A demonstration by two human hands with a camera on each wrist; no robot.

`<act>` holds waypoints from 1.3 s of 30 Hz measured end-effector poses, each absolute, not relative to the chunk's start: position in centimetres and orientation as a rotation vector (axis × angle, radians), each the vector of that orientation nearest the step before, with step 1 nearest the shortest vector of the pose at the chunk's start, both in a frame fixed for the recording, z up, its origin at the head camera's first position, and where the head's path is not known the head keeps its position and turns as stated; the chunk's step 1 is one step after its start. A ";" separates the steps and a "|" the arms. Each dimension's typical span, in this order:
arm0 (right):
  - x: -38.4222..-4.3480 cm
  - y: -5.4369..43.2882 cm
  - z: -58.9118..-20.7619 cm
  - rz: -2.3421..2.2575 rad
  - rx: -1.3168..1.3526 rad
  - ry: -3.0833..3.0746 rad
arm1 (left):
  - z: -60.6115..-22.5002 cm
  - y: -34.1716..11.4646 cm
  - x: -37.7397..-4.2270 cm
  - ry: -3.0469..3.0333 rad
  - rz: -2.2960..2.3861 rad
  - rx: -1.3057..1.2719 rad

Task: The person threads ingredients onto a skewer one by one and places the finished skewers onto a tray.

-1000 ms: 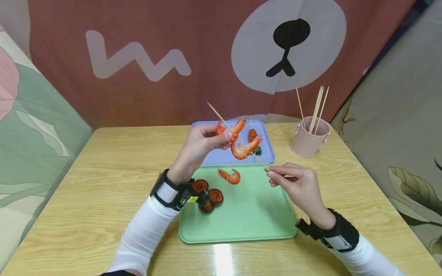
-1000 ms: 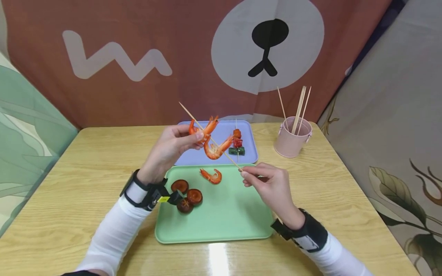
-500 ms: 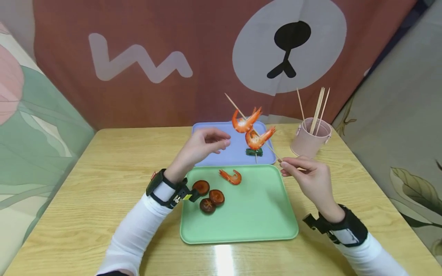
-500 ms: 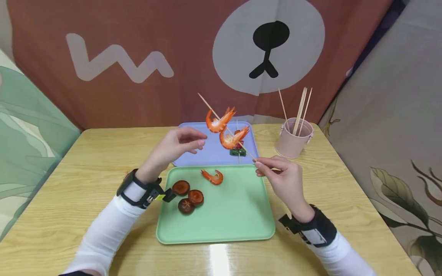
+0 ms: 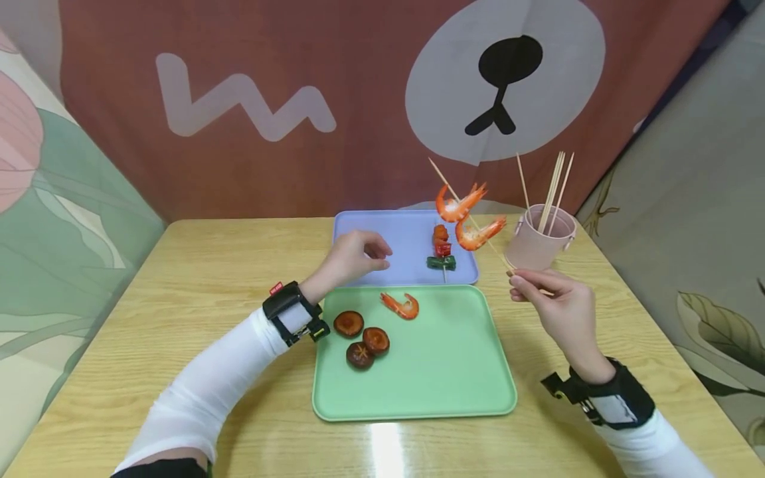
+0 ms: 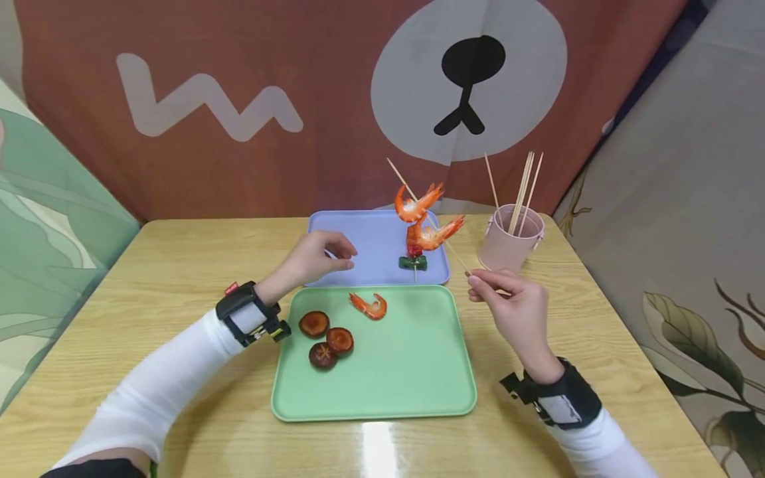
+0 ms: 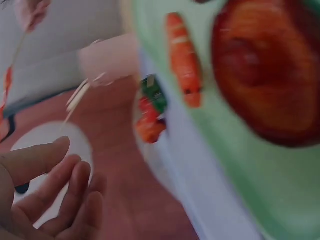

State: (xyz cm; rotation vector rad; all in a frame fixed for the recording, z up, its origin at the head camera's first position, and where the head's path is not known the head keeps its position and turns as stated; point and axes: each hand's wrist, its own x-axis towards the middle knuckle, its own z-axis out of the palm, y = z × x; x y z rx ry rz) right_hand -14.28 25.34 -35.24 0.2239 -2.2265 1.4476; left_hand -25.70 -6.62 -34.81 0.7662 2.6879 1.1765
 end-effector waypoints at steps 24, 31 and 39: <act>-13.8 25.6 -34.7 1.439 0.228 -2.212 | -38.0 -4.3 -25.1 2.446 0.364 1.342; -13.9 25.7 -34.7 1.432 0.223 -2.226 | -38.1 -4.3 -25.0 2.448 0.317 1.300; -13.8 25.8 -34.6 1.432 0.203 -2.247 | -38.3 -4.1 -25.0 2.446 0.390 1.324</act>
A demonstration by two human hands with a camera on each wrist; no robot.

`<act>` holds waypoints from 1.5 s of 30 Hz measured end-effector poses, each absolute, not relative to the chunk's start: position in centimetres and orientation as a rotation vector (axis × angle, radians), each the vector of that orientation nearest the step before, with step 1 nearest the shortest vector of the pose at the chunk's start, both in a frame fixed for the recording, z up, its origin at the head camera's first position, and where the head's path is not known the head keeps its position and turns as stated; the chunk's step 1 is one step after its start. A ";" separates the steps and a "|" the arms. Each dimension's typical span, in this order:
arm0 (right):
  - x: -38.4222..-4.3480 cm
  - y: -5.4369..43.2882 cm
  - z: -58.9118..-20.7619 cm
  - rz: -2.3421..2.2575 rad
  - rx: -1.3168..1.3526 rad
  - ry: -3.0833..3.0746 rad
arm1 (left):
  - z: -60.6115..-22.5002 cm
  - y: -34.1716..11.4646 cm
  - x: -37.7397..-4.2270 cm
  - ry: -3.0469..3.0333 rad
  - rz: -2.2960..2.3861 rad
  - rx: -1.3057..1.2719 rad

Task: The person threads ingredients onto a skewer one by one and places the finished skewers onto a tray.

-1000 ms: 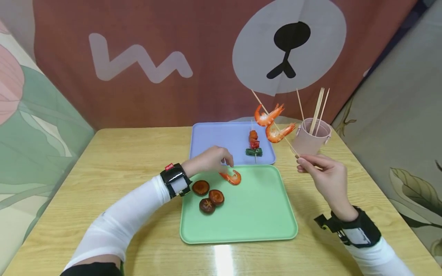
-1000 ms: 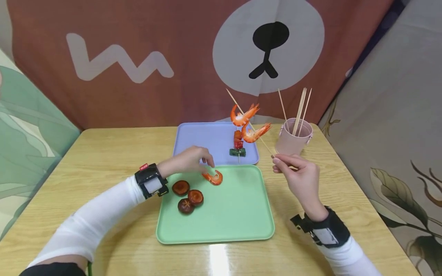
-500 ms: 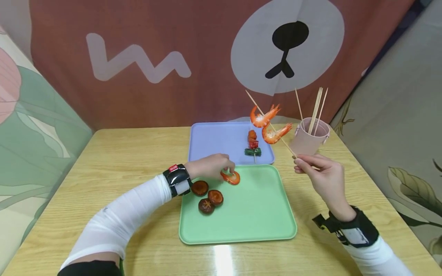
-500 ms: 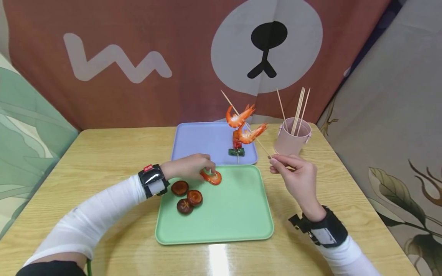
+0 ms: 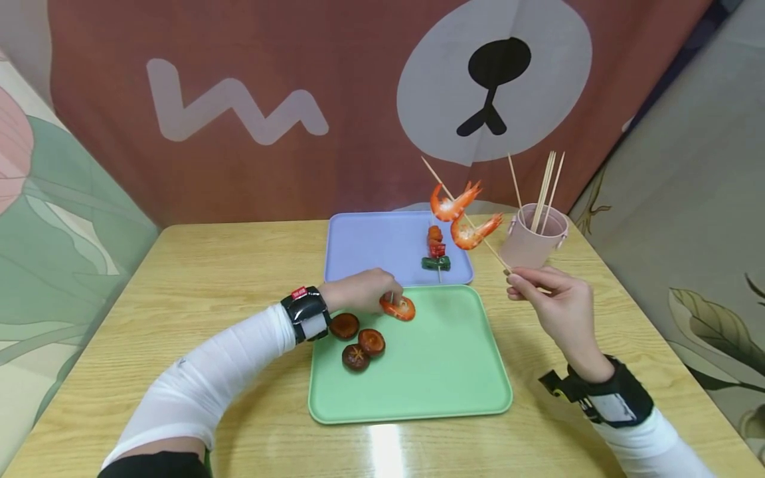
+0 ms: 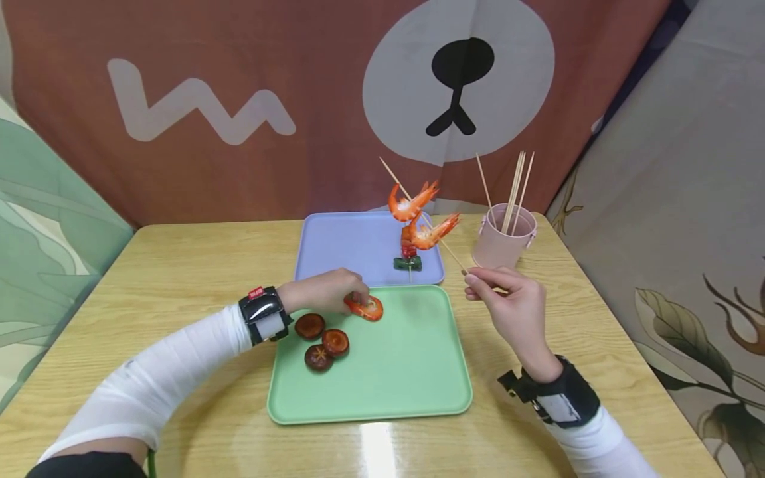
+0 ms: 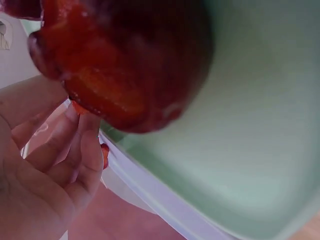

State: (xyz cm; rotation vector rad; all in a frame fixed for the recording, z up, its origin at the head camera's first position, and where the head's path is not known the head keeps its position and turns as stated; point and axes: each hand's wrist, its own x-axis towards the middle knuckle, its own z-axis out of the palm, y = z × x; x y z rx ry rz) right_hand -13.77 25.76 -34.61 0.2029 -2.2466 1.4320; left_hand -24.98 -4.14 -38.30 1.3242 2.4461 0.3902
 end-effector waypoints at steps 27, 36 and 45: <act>-13.7 25.7 -34.5 1.440 0.204 -2.254 | -38.0 -5.4 -25.4 2.385 1.103 1.071; -13.6 25.6 -34.5 1.463 0.219 -2.245 | -37.1 -6.2 -25.0 2.328 1.313 0.930; -13.5 25.5 -34.5 1.499 0.233 -2.229 | -35.6 -7.1 -24.2 1.903 1.766 0.670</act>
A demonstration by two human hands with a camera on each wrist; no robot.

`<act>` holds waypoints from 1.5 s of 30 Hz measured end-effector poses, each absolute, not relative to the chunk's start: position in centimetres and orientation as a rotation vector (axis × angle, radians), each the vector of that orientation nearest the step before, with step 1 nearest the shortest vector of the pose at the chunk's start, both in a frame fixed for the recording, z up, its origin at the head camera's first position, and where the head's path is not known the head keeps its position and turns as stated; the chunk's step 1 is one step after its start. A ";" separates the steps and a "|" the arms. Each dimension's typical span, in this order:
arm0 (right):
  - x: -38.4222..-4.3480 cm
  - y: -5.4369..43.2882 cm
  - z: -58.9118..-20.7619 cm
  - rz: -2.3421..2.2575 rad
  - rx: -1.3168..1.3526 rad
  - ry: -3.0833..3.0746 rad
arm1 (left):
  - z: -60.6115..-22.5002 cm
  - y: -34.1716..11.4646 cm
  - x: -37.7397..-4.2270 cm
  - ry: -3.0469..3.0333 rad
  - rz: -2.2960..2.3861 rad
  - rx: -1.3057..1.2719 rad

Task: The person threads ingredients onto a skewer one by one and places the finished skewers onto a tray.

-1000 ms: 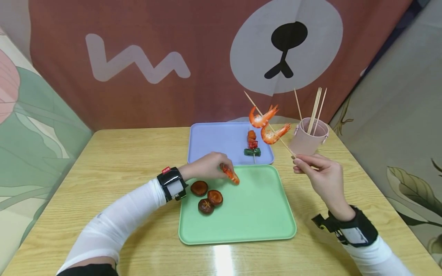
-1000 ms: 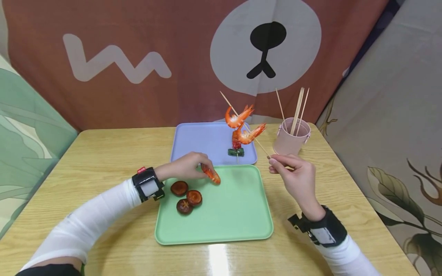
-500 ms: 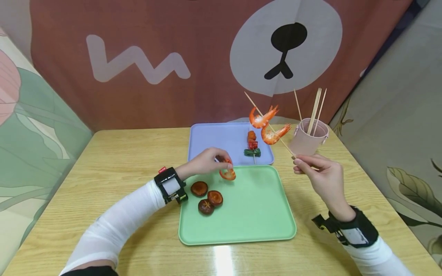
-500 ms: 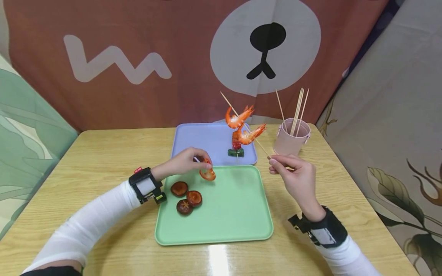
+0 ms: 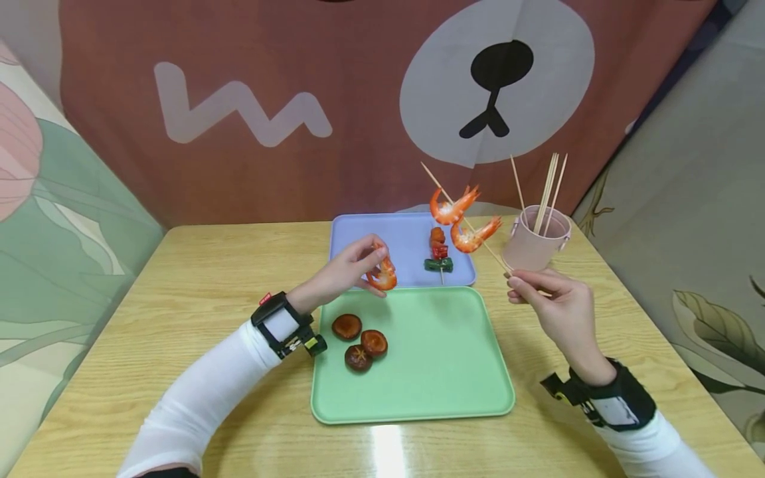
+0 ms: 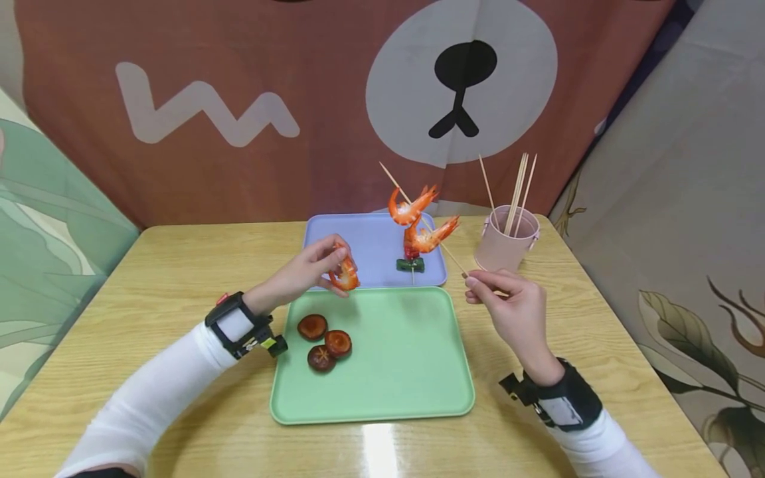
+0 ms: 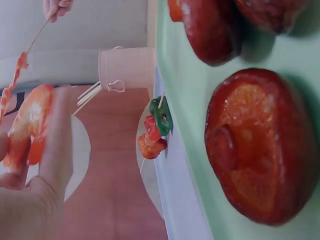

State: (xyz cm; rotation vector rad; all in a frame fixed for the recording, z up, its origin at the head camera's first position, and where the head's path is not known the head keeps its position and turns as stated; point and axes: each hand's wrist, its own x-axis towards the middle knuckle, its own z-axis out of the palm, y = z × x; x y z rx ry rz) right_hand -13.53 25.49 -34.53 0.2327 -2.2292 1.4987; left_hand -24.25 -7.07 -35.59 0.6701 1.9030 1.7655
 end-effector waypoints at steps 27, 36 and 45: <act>-13.2 25.3 -34.7 1.468 0.275 -2.264 | -33.6 -8.6 -23.8 1.981 2.000 0.572; -12.9 25.0 -34.6 1.375 0.341 -2.308 | -31.8 -9.0 -22.2 2.168 2.052 0.553; -12.8 24.8 -34.6 1.313 0.449 -2.329 | -31.1 -9.2 -21.5 2.193 2.323 0.500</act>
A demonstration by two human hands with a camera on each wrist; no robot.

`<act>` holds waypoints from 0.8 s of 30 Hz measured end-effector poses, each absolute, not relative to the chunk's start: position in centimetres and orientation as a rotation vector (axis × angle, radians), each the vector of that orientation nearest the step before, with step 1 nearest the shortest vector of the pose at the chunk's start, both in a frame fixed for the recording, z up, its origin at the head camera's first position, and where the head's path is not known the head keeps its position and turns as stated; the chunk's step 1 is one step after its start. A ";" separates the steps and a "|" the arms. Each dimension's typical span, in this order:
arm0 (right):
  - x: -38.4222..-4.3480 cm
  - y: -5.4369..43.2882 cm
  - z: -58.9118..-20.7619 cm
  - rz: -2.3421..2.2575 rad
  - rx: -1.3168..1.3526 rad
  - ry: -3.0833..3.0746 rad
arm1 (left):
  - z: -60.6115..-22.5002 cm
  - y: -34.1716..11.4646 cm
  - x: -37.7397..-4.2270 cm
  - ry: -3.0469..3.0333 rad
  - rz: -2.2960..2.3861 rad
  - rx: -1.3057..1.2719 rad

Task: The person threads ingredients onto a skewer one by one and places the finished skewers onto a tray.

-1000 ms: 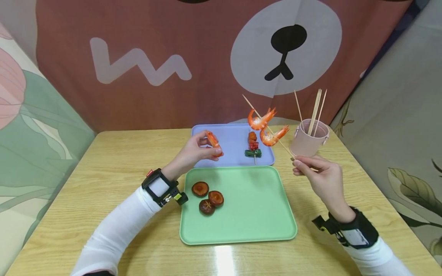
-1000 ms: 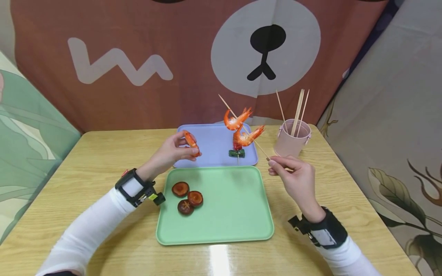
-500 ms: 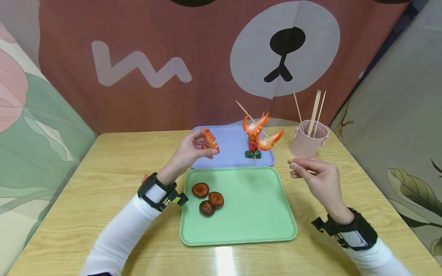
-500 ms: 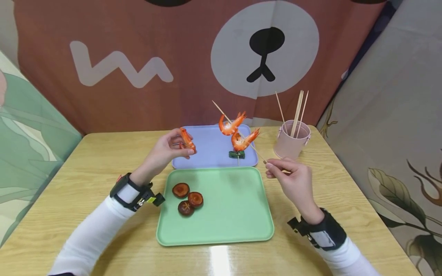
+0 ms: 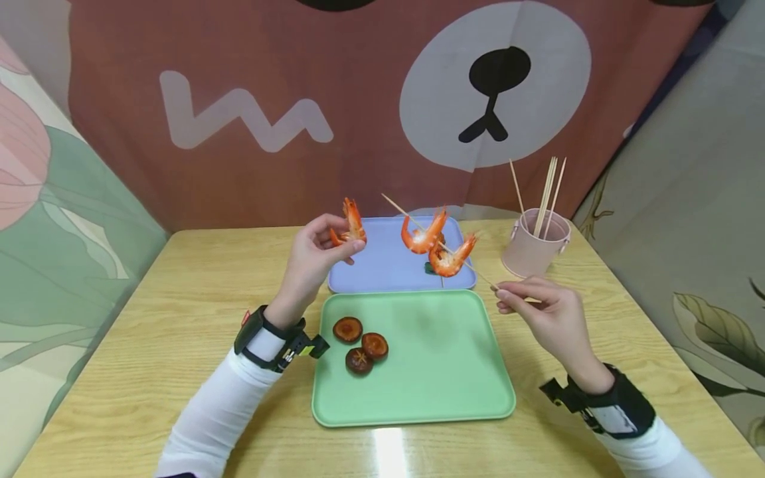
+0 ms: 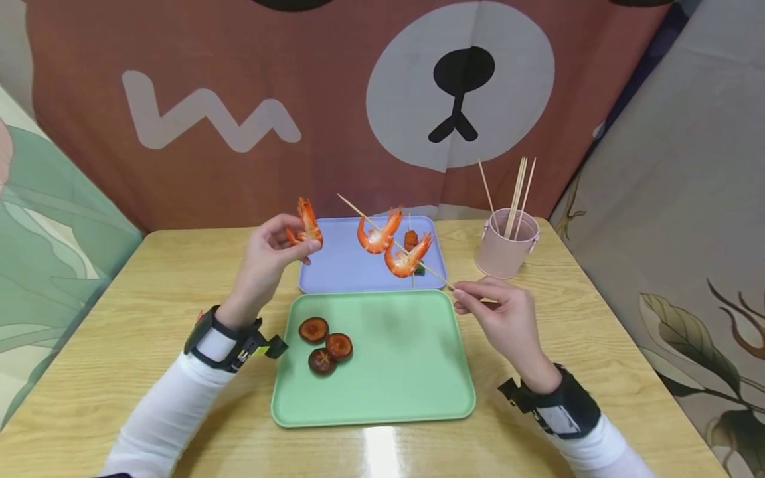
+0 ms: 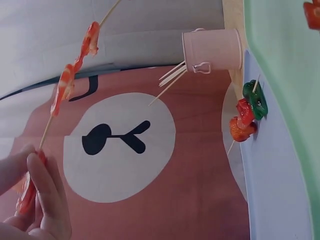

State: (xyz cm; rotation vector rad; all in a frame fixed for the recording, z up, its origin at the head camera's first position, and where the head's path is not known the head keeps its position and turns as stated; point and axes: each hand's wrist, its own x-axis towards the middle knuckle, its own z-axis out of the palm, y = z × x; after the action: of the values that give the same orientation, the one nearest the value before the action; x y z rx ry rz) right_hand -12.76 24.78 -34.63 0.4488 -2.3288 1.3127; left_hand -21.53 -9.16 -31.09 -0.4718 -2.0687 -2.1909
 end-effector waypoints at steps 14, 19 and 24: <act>-13.8 24.4 -34.7 1.309 0.529 -2.282 | -29.6 -10.8 -22.2 -1.731 -2.305 -0.443; -14.1 24.1 -34.5 1.325 0.547 -2.255 | -28.8 -10.9 -22.2 -1.756 -2.238 -0.380; -14.6 23.7 -34.2 1.350 0.571 -2.223 | -28.3 -10.4 -22.3 -1.746 -2.172 -0.355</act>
State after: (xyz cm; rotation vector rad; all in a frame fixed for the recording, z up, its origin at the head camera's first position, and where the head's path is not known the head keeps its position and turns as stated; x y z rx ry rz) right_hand -14.57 23.73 -34.19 0.5705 -2.2226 1.3504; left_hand -22.31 -10.39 -28.26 -0.3552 -1.7464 -2.1719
